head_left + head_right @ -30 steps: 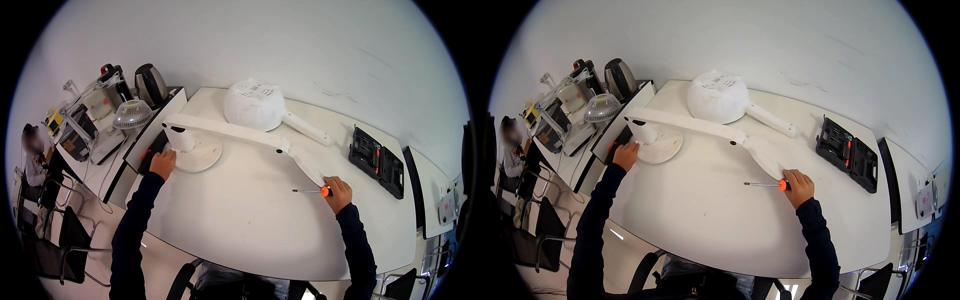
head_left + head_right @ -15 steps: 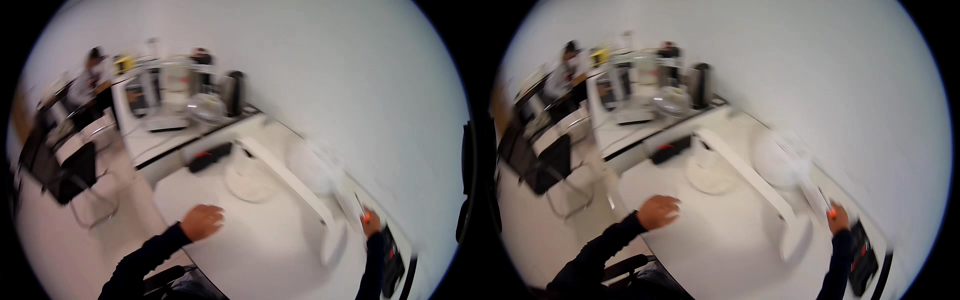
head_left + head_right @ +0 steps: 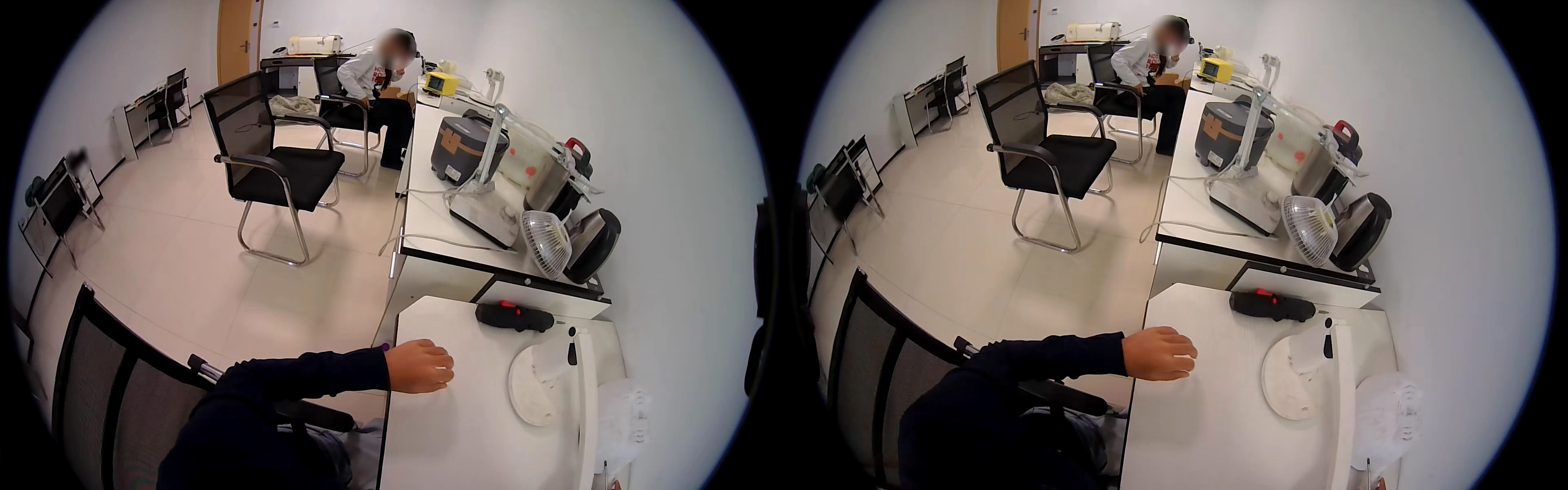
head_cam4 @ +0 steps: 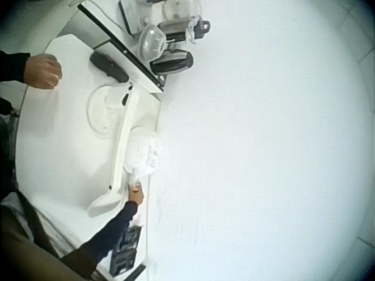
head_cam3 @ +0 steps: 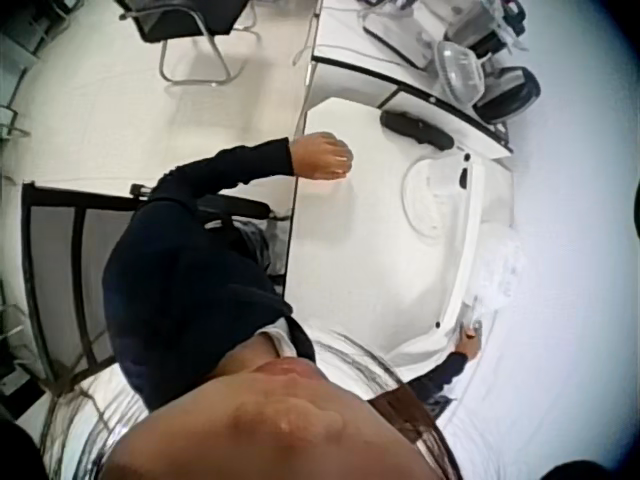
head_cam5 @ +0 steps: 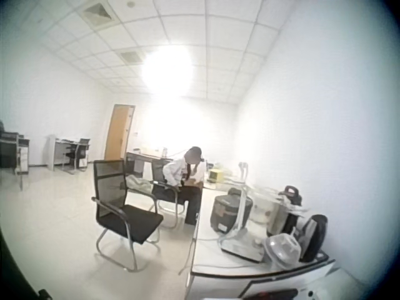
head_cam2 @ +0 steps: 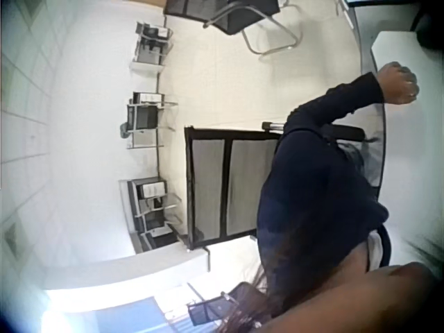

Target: The person uses a screwdriver to tighten screws on the base of a white fan, then flips the fan over and tightens screws on the neck. The person works at a white desk in an office environment.

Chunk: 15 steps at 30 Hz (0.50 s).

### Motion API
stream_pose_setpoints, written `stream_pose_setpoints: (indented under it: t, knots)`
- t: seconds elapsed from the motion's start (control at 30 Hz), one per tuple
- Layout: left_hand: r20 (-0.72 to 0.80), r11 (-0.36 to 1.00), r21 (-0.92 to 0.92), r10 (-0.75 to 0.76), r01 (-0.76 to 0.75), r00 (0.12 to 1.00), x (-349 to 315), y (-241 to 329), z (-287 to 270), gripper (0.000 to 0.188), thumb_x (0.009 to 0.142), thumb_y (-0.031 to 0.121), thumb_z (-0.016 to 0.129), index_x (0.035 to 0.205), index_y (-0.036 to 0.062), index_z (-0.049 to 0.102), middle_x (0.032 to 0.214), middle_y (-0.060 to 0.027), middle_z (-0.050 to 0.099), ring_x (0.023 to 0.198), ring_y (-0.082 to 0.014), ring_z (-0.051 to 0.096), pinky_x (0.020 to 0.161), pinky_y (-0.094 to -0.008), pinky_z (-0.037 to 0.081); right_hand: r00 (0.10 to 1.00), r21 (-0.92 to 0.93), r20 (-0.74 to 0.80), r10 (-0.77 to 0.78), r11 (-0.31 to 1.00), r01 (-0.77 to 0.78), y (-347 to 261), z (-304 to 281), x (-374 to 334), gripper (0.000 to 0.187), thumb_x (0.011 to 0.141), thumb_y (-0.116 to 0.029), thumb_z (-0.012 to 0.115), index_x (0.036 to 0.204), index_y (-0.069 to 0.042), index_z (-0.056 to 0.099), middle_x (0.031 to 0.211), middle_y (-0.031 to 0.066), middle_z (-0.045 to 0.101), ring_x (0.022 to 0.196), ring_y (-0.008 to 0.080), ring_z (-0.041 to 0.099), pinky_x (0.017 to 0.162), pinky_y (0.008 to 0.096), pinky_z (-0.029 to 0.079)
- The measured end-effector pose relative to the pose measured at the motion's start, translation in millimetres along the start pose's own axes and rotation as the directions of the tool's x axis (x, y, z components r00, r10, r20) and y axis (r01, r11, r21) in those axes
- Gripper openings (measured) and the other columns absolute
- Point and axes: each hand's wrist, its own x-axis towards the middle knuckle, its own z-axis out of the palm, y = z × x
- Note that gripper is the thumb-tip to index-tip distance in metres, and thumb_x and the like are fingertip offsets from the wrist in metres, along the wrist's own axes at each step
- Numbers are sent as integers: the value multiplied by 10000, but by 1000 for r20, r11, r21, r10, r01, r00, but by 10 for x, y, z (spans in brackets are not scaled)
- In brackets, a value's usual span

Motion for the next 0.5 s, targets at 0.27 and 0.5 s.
stream_pose_setpoints:
  t: [0.27, 0.5]
  knots:
    - [43, 987, 81, 136, -140, 990, 573, 33, 385, 436, 745, 257, 613, 1131, 123, 461, 1034, -125, 501, 944, -234, 501, 765, -318, 411, 991, -272, 102, 88, 961, -58, 74, 183, 206, 625, 619, -402, 673, 1146, -135, 470, 955, 173, 568, 927, 339, 519, 763, 428, 453]
    - [97, 946, 255, 183, -202, 978, 993, 157, 886, 616, 753, 371, 578, 1274, 120, 366, 910, -208, 536, 859, -301, 525, 740, -341, 393, 998, -250, 41, 49, 967, -37, -132, 79, 38, 503, 614, -441, 659, 957, -123, 473, 854, 168, 553, 830, 353, 534, 686, 466, 456]
